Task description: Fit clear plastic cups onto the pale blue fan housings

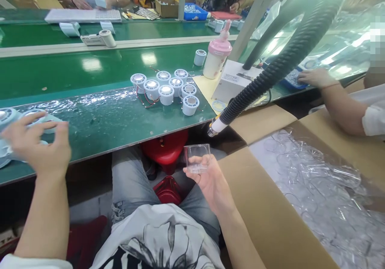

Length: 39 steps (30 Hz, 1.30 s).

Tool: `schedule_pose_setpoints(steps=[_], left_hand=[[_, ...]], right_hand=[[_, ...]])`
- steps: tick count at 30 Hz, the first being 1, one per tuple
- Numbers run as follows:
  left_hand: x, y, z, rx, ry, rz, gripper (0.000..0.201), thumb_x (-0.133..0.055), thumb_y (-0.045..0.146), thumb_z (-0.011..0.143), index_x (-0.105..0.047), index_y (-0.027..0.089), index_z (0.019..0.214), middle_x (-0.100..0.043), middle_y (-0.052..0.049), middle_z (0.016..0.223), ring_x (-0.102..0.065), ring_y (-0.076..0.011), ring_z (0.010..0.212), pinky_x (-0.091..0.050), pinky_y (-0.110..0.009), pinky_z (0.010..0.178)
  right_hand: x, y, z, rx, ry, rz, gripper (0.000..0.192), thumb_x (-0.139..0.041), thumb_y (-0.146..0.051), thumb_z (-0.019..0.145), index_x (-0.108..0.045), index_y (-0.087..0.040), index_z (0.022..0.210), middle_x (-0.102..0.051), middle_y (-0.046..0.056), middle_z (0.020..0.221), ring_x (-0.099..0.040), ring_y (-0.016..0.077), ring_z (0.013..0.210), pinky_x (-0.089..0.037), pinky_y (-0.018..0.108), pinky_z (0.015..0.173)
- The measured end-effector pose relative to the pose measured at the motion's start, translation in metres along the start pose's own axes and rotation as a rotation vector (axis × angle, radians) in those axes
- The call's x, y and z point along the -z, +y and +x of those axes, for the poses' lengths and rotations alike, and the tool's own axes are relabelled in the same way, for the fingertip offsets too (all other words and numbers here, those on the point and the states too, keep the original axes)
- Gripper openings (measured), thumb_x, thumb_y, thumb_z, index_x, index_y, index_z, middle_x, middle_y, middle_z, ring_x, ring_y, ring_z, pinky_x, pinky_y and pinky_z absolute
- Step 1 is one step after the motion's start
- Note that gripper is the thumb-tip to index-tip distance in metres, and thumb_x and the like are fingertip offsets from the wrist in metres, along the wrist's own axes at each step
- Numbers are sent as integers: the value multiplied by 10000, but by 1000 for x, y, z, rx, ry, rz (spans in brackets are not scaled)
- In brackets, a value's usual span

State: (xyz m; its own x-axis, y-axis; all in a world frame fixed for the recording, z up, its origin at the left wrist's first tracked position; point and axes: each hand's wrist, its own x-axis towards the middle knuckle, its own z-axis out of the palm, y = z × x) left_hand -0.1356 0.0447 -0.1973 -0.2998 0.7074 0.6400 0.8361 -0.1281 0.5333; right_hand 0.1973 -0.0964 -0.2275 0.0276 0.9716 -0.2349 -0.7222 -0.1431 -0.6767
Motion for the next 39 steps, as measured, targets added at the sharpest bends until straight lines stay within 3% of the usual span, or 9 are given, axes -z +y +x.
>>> schedule_pose_setpoints(steps=[2, 7, 12, 19, 26, 31, 33, 37, 39], left_hand=[[-25, 22, 12, -117, -29, -79, 225, -519, 342, 816, -640, 163, 752, -654, -35, 1033, -558, -219, 1087, -345, -409, 1041], [-106, 55, 56, -140, -443, -97, 372, -426, 192, 789, -589, 110, 1113, -586, -104, 1206, -568, -204, 1076, -484, -340, 897], [-153, 72, 107, -320, -819, -31, 613, -478, 130, 668, -510, 139, 1281, -443, -100, 1426, -437, -232, 1276, -361, -332, 1056], [-128, 69, 124, -396, -1139, 148, 634, -592, 280, 647, -525, 218, 1274, -495, -118, 1343, -515, -299, 1163, -396, -391, 977], [-89, 55, 103, -172, -1066, 171, 431, -682, 384, 557, -607, 167, 922, -600, -109, 987, -589, -300, 909, -460, -363, 772], [-46, 52, 56, 72, -1025, -34, 463, -248, 511, 840, -522, 147, 925, -615, -99, 786, -596, -220, 655, -455, -306, 515], [-37, 61, 26, 170, -1159, -196, 524, -130, 497, 856, -513, 144, 915, -590, -71, 661, -568, -192, 527, -424, -284, 425], [-34, 91, -28, 528, -1639, -721, 405, -342, 531, 805, -505, 162, 841, -507, -9, 605, -454, -117, 424, -315, -207, 331], [-37, 106, -45, 473, -1819, -756, 347, -425, 483, 807, -547, 161, 852, -509, -2, 655, -420, -94, 441, -298, -191, 334]], right_hand=[[7, 8, 11, -21, 94, 73, 255, -711, -379, 733, -527, -204, 756, -657, -8, 917, -678, 166, 846, -523, 271, 793], [32, 25, 48, -101, 148, 237, 233, -683, -371, 659, -536, -190, 649, -667, 34, 827, -649, 151, 747, -501, 246, 664], [38, 26, 71, -137, 67, 287, 211, -637, -373, 612, -587, -198, 720, -680, 65, 876, -567, 128, 615, -438, 235, 510], [41, 32, 68, -216, -3, 398, 192, -627, -362, 601, -624, -212, 721, -654, 36, 784, -500, 103, 558, -404, 206, 494], [50, 34, 60, -274, -23, 305, 241, -712, -407, 568, -648, -218, 702, -677, 46, 843, -579, 135, 642, -477, 245, 584], [54, 43, 41, -184, -123, -49, 309, -686, -498, 689, -619, -197, 692, -637, 55, 956, -649, 232, 833, -521, 335, 704], [43, 38, 33, -41, -165, -311, 340, -569, -524, 799, -634, -200, 720, -600, 60, 988, -636, 236, 880, -520, 347, 735], [11, 11, 26, 375, -333, -1101, 304, -525, -389, 866, -642, -272, 1122, -450, 118, 1304, -504, 289, 1141, -433, 444, 947], [-1, -1, 27, 548, -381, -1424, 434, -553, -318, 854, -531, -325, 1287, -328, 124, 1429, -466, 317, 1176, -398, 508, 973]])
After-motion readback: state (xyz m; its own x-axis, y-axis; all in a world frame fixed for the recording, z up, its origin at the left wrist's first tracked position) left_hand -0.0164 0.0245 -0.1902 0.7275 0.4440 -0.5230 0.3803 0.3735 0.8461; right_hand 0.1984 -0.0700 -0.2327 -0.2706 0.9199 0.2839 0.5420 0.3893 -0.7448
